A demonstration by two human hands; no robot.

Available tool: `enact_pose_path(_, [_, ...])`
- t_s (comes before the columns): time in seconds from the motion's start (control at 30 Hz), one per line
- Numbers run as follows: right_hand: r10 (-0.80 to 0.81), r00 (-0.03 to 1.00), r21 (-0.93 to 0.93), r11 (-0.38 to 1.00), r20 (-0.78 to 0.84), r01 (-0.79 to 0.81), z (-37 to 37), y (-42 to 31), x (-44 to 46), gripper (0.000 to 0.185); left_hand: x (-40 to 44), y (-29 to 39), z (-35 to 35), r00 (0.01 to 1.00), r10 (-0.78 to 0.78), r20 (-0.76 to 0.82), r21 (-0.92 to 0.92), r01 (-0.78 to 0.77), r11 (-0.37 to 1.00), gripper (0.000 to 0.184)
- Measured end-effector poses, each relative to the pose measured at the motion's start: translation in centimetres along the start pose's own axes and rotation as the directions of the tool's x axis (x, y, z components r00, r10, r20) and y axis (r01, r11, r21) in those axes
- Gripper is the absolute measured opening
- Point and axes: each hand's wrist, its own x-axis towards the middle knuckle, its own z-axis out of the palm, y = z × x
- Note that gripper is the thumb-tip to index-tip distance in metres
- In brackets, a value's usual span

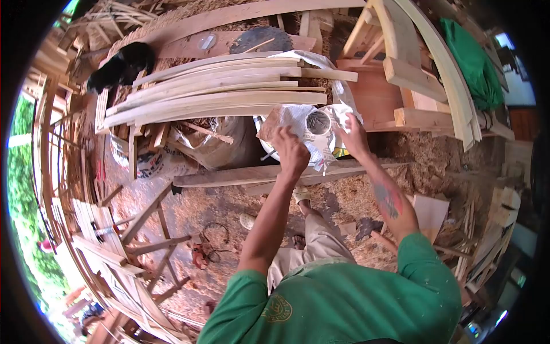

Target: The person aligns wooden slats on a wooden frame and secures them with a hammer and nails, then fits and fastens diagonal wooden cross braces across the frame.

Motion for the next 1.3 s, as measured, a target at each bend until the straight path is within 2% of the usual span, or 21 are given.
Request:
enact_pose_path(0.03, [0.024, 0.999, 0.079, 0.997, -0.032, -0.022, -0.6, -0.1, -1.1, 0.066, 0.9, 0.0, 1.2, 0.997, -0.002, 0.073, 0.018, 0.001, 1.000, 0.062])
enact_pose_path(0.07, [0.007, 0.998, 0.047, 0.999, -0.067, -0.003, -1.1, 0.1, -2.5, 0.064, 1.9, -0.5, 2.4, 0.999, -0.017, 0.044, 0.012, 0.017, 1.000, 0.062])
enact_pose_path(0.13, [0.044, 0.995, 0.092, 0.995, -0.087, -0.036, -1.5, 1.6, -5.5, 0.061, 3.3, -2.7, 4.3, 0.965, -0.004, 0.261, 0.182, -0.045, 0.982, 0.071])
enact_pose_path(0.17, [0.104, 0.993, 0.165, 0.982, -0.059, -0.093, -1.4, 2.9, -7.1, 0.060, 3.3, -3.7, 4.6, 0.964, 0.032, 0.265, 0.288, -0.111, 0.951, 0.074])
enact_pose_path(0.23, [0.146, 0.988, 0.189, 0.972, -0.038, -0.137, -1.9, 4.7, -10.9, 0.059, 2.2, -3.7, 3.3, 0.976, 0.151, 0.157, 0.308, -0.194, 0.931, 0.075])
enact_pose_path(0.27, [0.133, 0.990, 0.213, 0.970, -0.051, -0.120, -1.5, 6.9, -13.0, 0.057, 1.2, -3.4, 2.1, 0.981, 0.121, 0.151, 0.316, -0.164, 0.935, 0.076])
enact_pose_path(0.37, [0.214, 0.974, -0.060, 0.976, 0.070, -0.210, -1.5, 10.8, -18.4, 0.045, -4.6, -3.2, -1.0, 0.994, -0.032, 0.102, 0.322, -0.003, 0.947, 0.075])
enact_pose_path(0.4, [0.192, 0.979, -0.034, 0.981, 0.068, -0.190, -1.1, 11.6, -20.0, 0.040, -7.5, -3.9, -2.0, 0.988, -0.103, 0.117, 0.322, 0.061, 0.945, 0.072])
enact_pose_path(0.53, [-0.019, 0.957, -0.110, 0.993, 0.289, 0.053, 1.1, 9.3, -21.6, 0.048, -20.2, -5.3, -8.9, 0.883, -0.463, 0.082, 0.152, 0.448, 0.881, 0.062])
enact_pose_path(0.6, [0.017, 0.859, -0.028, 1.000, 0.512, -0.003, 2.8, 6.4, -20.4, 0.054, -25.4, -6.2, -12.2, 0.776, -0.627, 0.066, 0.091, 0.621, 0.779, 0.059])
enact_pose_path(0.63, [-0.027, 0.844, -0.022, 0.999, 0.536, 0.046, 3.3, 3.9, -19.3, 0.054, -27.7, -6.4, -13.6, 0.717, -0.695, 0.057, 0.048, 0.693, 0.719, 0.057])
enact_pose_path(0.73, [-0.232, 0.669, -0.005, 0.943, 0.706, 0.332, 7.2, -4.5, -16.8, 0.053, -33.7, -6.8, -16.8, 0.591, -0.806, -0.026, -0.121, 0.798, 0.590, 0.054])
enact_pose_path(0.87, [-0.424, 0.539, 0.094, 0.841, 0.728, 0.533, 12.6, -13.2, -15.7, 0.048, -39.9, -4.9, -17.9, 0.540, -0.785, -0.304, -0.332, 0.712, 0.618, 0.048])
enact_pose_path(1.0, [-0.519, 0.373, 0.179, 0.736, 0.769, 0.653, 17.6, -18.1, -18.1, 0.048, -46.0, -3.7, -17.5, 0.493, -0.829, -0.265, -0.453, 0.695, 0.558, 0.047])
enact_pose_path(1.07, [-0.456, 0.245, 0.151, 0.672, 0.856, 0.725, 19.3, -18.8, -20.3, 0.044, -49.8, -4.1, -16.4, 0.463, -0.868, -0.178, -0.439, 0.753, 0.491, 0.048])
enact_pose_path(1.1, [-0.463, 0.220, 0.163, 0.654, 0.859, 0.739, 19.8, -18.3, -21.3, 0.044, -51.9, -4.4, -15.7, 0.392, -0.903, -0.177, -0.477, 0.768, 0.427, 0.046])
enact_pose_path(1.13, [-0.356, 0.095, 0.127, 0.552, 0.930, 0.824, 20.6, -17.8, -22.1, 0.042, -54.1, -5.0, -15.1, 0.317, -0.932, -0.177, -0.521, 0.773, 0.362, 0.044])
enact_pose_path(1.17, [-0.223, -0.013, 0.110, 0.425, 0.975, 0.898, 21.8, -17.7, -22.4, 0.040, -57.5, -6.3, -13.4, 0.312, -0.928, -0.202, -0.457, 0.808, 0.372, 0.043])
enact_pose_path(1.2, [-0.210, -0.042, 0.123, 0.390, 0.977, 0.913, 22.9, -17.4, -21.9, 0.040, -60.1, -6.4, -11.3, 0.302, -0.929, -0.213, -0.400, 0.841, 0.365, 0.041])
enact_pose_path(1.27, [0.282, -0.282, 0.296, -0.009, 0.917, 0.955, 26.4, -15.3, -21.2, 0.041, -61.5, -0.8, -15.5, -0.134, -0.958, -0.254, -0.519, 0.855, 0.018, 0.039])
enact_pose_path(1.3, [0.291, -0.309, 0.332, -0.031, 0.905, 0.943, 29.2, -13.4, -21.2, 0.041, -63.3, -0.2, -15.5, -0.176, -0.950, -0.259, -0.540, 0.842, -0.008, 0.039])
